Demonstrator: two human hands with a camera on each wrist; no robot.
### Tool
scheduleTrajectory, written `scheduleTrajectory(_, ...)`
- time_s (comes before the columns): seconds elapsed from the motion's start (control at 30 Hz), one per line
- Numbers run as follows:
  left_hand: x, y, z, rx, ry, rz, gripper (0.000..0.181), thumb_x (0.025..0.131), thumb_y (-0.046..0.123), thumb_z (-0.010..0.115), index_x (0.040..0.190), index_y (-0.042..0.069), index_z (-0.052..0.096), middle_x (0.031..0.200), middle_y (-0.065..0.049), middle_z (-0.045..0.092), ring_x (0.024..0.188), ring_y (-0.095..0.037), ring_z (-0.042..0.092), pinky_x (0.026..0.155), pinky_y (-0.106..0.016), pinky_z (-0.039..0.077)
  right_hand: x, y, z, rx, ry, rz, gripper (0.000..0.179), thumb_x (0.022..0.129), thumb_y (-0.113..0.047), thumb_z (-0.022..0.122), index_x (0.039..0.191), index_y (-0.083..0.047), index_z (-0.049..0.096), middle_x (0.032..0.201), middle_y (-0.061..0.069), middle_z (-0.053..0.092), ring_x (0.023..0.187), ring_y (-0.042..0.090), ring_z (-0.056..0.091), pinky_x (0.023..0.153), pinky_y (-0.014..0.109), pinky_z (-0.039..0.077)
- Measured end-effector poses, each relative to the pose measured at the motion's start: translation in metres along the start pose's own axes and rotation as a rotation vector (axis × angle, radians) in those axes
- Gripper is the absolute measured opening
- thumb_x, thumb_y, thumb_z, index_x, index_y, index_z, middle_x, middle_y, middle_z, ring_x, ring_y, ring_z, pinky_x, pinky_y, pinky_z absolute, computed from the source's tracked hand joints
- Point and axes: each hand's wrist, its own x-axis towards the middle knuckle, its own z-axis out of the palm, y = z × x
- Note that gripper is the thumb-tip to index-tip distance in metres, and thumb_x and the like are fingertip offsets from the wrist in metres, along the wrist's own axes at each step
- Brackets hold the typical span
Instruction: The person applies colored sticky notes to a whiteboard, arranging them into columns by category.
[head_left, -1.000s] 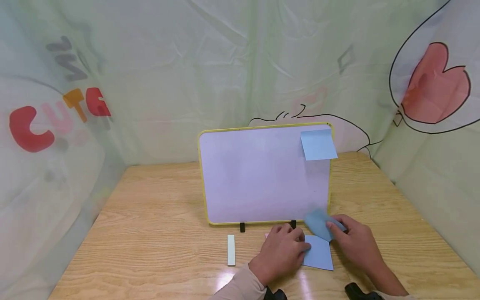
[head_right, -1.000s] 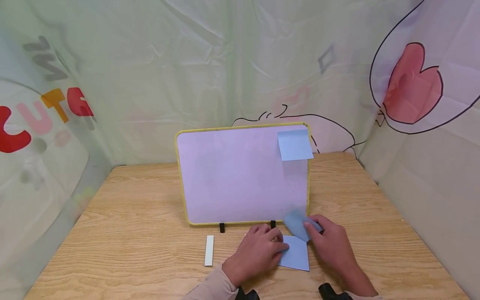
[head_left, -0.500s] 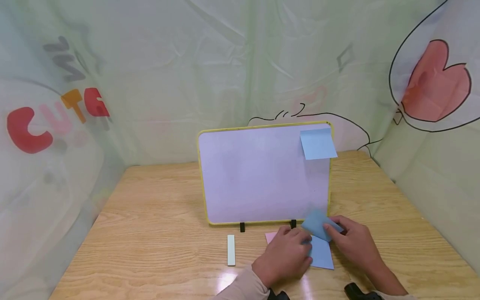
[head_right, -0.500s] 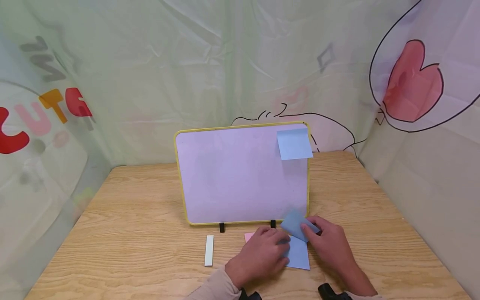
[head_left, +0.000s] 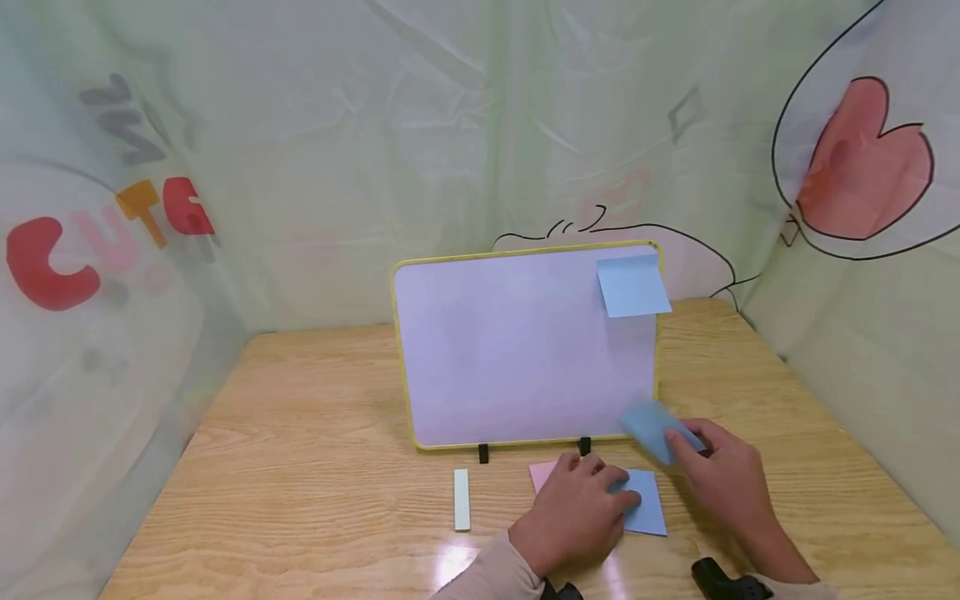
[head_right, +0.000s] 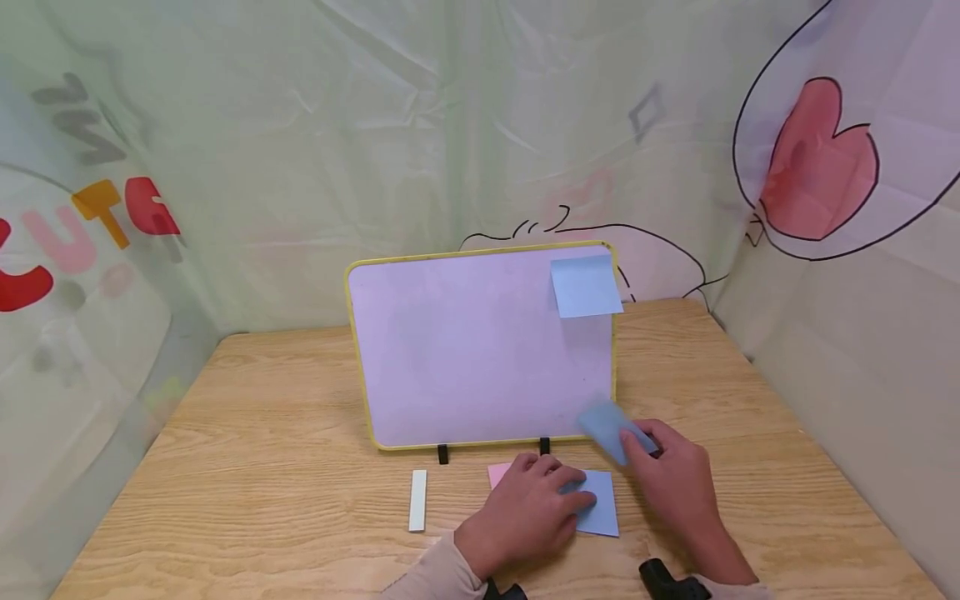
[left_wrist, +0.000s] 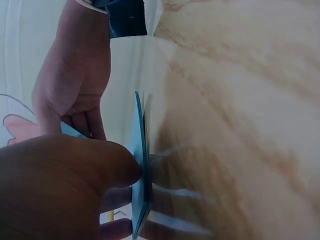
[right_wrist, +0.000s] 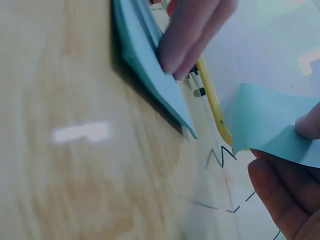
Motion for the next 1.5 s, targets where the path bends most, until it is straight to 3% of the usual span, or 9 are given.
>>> scheduleTrajectory(0.27, -0.001, -0.002, 0.001, -0.031, 0.024, -0.008, 0.026, 0.102, 0.039, 0.052, 0.121, 0.044, 0.069, 0.132, 0.016, 0.058, 0.116, -0.009, 0.051, 0.094, -0.034, 0.042, 0.005, -0.006, 0.0, 0.075, 0.04, -0.007, 0.027, 0.096, -0.024, 0.069, 0.109, -0.001, 0.073, 0.095, 0.017, 0.073, 0.069, -0.005, 0.056, 0.056, 0.015, 0.045)
scheduleTrajectory(0.6, 0.0, -0.005, -0.002, -0.093, 0.015, -0.021, 0.025, 0.102, 0.038, 0.053, 0.119, 0.044, 0.071, 0.132, 0.016, 0.058, 0.116, -0.007, 0.05, 0.095, -0.032, 0.042, 0.015, -0.022, -0.002, 0.077, 0.066, -0.165, 0.019, 0.094, -0.014, 0.07, 0.108, -0.001, 0.072, 0.091, 0.015, 0.074, 0.076, -0.007, 0.06, 0.061, 0.008, 0.045)
scheduleTrajectory(0.77, 0.001, -0.008, 0.0, -0.106, 0.022, -0.004, 0.025, 0.103, 0.039, 0.052, 0.119, 0.043, 0.071, 0.132, 0.015, 0.058, 0.115, -0.008, 0.051, 0.094, -0.032, 0.043, 0.022, -0.027, -0.002, 0.106, 0.118, -0.246, 0.016, 0.09, -0.005, 0.07, 0.105, 0.001, 0.072, 0.089, 0.015, 0.074, 0.081, -0.02, 0.053, 0.065, 0.004, 0.043)
scheduleTrajectory(0.9, 0.002, -0.009, 0.001, -0.108, 0.035, 0.016, 0.024, 0.102, 0.038, 0.052, 0.116, 0.041, 0.072, 0.129, 0.015, 0.06, 0.113, -0.007, 0.052, 0.093, -0.029, 0.044, 0.029, -0.034, -0.003, 0.119, 0.163, -0.288, 0.015, 0.087, -0.001, 0.072, 0.102, 0.001, 0.073, 0.087, 0.015, 0.074, 0.086, -0.027, 0.048, 0.059, 0.006, 0.044)
scheduleTrajectory(0.97, 0.002, -0.01, 0.001, -0.119, 0.041, 0.026, 0.024, 0.102, 0.036, 0.053, 0.115, 0.04, 0.072, 0.127, 0.015, 0.061, 0.112, -0.007, 0.052, 0.093, -0.027, 0.044, 0.032, -0.039, -0.004, 0.132, 0.183, -0.303, 0.015, 0.086, 0.0, 0.072, 0.1, 0.001, 0.074, 0.086, 0.016, 0.074, 0.082, -0.027, 0.049, 0.052, 0.008, 0.042)
scheduleTrajectory(1.27, 0.001, -0.014, 0.001, -0.163, 0.016, 0.048, 0.027, 0.104, 0.037, 0.05, 0.12, 0.039, 0.071, 0.129, 0.016, 0.059, 0.118, -0.006, 0.05, 0.098, -0.026, 0.042, 0.051, -0.053, -0.009, 0.171, 0.293, -0.379, 0.015, 0.084, 0.003, 0.071, 0.098, 0.001, 0.075, 0.088, 0.016, 0.074, 0.092, -0.024, 0.053, 0.052, 0.009, 0.038)
scheduleTrajectory(1.5, 0.0, -0.014, 0.001, -0.16, 0.013, 0.06, 0.027, 0.103, 0.038, 0.051, 0.12, 0.038, 0.071, 0.13, 0.015, 0.059, 0.119, -0.006, 0.05, 0.098, -0.025, 0.042, 0.061, -0.058, -0.01, 0.182, 0.338, -0.407, 0.013, 0.086, 0.003, 0.069, 0.097, 0.002, 0.075, 0.089, 0.017, 0.074, 0.094, -0.021, 0.055, 0.069, 0.004, 0.039)
